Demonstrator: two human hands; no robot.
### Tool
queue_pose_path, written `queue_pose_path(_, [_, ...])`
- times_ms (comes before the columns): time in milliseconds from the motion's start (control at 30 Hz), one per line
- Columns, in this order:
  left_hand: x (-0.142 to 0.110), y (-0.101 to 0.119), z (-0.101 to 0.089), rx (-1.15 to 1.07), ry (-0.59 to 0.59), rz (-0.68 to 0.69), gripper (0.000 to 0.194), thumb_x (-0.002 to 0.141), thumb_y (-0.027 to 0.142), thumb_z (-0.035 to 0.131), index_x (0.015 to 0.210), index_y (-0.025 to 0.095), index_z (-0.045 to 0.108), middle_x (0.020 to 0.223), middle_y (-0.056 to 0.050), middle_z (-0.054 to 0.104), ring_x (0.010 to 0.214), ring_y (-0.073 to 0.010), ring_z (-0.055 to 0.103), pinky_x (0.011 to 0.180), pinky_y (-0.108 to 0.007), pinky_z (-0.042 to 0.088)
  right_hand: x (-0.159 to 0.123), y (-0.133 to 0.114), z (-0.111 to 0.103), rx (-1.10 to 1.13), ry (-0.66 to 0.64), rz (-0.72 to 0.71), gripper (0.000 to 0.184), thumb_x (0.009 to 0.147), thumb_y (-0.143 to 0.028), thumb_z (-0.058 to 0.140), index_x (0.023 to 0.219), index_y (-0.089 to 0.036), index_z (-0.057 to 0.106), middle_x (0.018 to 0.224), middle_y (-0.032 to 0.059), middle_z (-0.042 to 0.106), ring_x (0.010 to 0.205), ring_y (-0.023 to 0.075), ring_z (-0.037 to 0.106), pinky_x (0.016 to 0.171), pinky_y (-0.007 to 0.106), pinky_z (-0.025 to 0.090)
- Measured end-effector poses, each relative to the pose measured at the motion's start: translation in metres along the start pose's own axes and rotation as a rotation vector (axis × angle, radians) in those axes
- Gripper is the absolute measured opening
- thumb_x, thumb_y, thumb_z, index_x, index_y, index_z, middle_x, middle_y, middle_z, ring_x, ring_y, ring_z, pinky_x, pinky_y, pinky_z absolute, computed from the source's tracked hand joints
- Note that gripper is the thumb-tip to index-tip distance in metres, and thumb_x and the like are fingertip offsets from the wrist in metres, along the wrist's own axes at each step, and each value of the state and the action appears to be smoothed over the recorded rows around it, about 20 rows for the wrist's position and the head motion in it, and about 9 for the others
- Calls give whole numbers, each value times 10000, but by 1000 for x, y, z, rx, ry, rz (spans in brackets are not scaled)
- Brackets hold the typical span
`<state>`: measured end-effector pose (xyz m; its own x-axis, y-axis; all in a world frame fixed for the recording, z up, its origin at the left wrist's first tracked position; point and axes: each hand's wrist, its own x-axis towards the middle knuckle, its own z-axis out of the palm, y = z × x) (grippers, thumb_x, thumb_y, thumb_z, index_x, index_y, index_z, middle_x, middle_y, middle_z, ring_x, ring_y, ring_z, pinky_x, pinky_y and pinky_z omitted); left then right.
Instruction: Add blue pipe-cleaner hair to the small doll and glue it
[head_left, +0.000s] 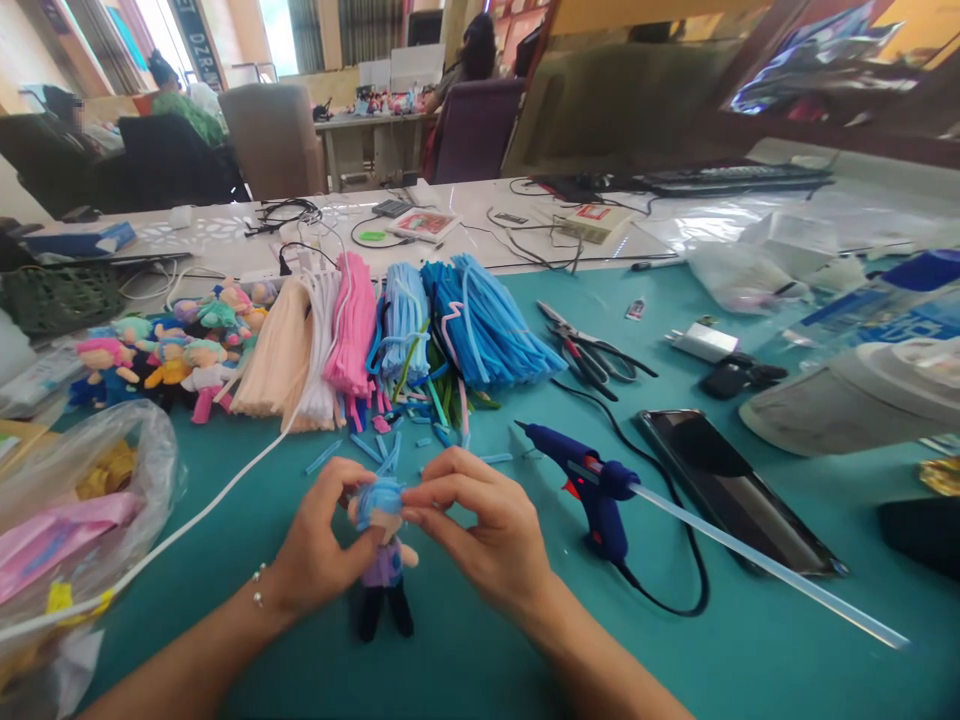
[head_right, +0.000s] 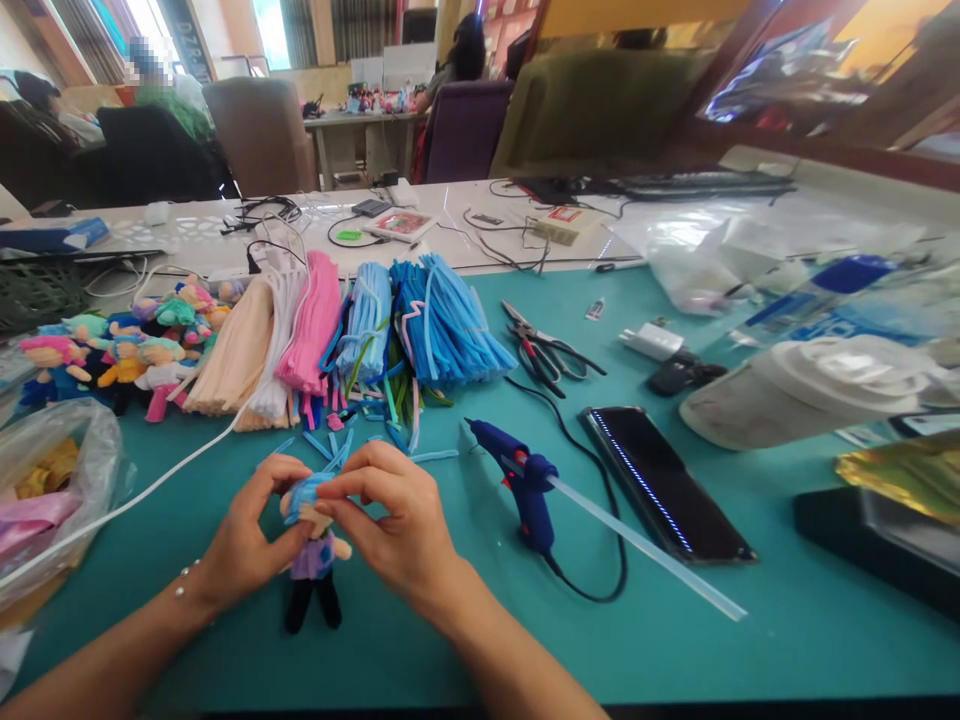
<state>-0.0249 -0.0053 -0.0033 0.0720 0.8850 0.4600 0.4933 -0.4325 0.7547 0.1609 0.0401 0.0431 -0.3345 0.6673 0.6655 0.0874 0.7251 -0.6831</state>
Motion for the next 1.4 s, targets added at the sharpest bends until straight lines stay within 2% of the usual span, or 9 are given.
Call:
queue_pose_path(67, [0,-2,2,1,-81,-86,219,837,230,651,1041,206,574,915,-37,625,786,-181,631,690,-303,533,0,2,1,8,-2,13,77,892,-177,708,818,-183,729,709,14,640,638,128,624,568,225,513])
queue_pose_path(133, [-1,-3,2,19,-99,-98,242,825,231,669,1049,203,580,940,-44,627,831,-194,636,725,-318,533,0,2,2,16,-6,21,81,894,-187,708,818,-184,736,706,15,643,638,128,624,575,228,516])
queue_pose_path(267, [-2,-2,-4,-8,13,13,233,848,247,675,1065,210,601,1033,-68,611,978,-217,609,838,-341,517,-1,2,3,42,-28,51,82,893,-206,713,821,-190,747,715,17,655,631,127,627,574,228,518])
queue_pose_path(367, [-3,0,-9,-130,66,75,132,892,241,651,1022,225,633,945,-39,606,907,-182,597,811,-296,509,-2,2,5,71,-48,73,93,898,-220,709,821,-195,753,709,18,657,626,127,626,566,228,513])
queue_pose_path(567, [-2,2,-8,-273,88,62,62,907,170,641,914,226,668,852,-14,614,787,-139,598,716,-243,501,-7,3,13,107,-86,87,98,902,-252,709,824,-210,751,719,20,667,653,138,642,594,243,524])
queue_pose_path(767, [0,3,-10,-250,149,79,93,891,135,624,852,214,651,780,-10,617,740,-144,601,680,-254,502,-6,2,12,42,-74,91,29,871,-217,725,847,-199,726,750,28,670,652,141,629,585,245,525])
queue_pose_path(967, [-1,5,-11,-171,145,85,76,865,144,645,847,219,646,782,-17,622,741,-161,607,675,-283,510,-2,1,12,-1,-74,47,112,857,-120,660,781,-201,676,716,16,650,639,141,621,574,243,511])
queue_pose_path(1167, [-3,4,-11,-109,166,135,125,845,101,640,833,225,628,780,-5,621,741,-152,597,671,-279,502,-7,2,15,-39,-75,-18,136,845,-82,638,781,-202,646,719,14,646,653,140,619,589,240,503])
queue_pose_path(1400, [-6,4,-9,-91,205,114,150,839,87,629,802,230,601,772,6,610,736,-150,598,664,-288,501,-9,2,20,-51,-64,-90,156,841,-54,632,793,-202,633,711,9,663,649,134,618,595,234,494])
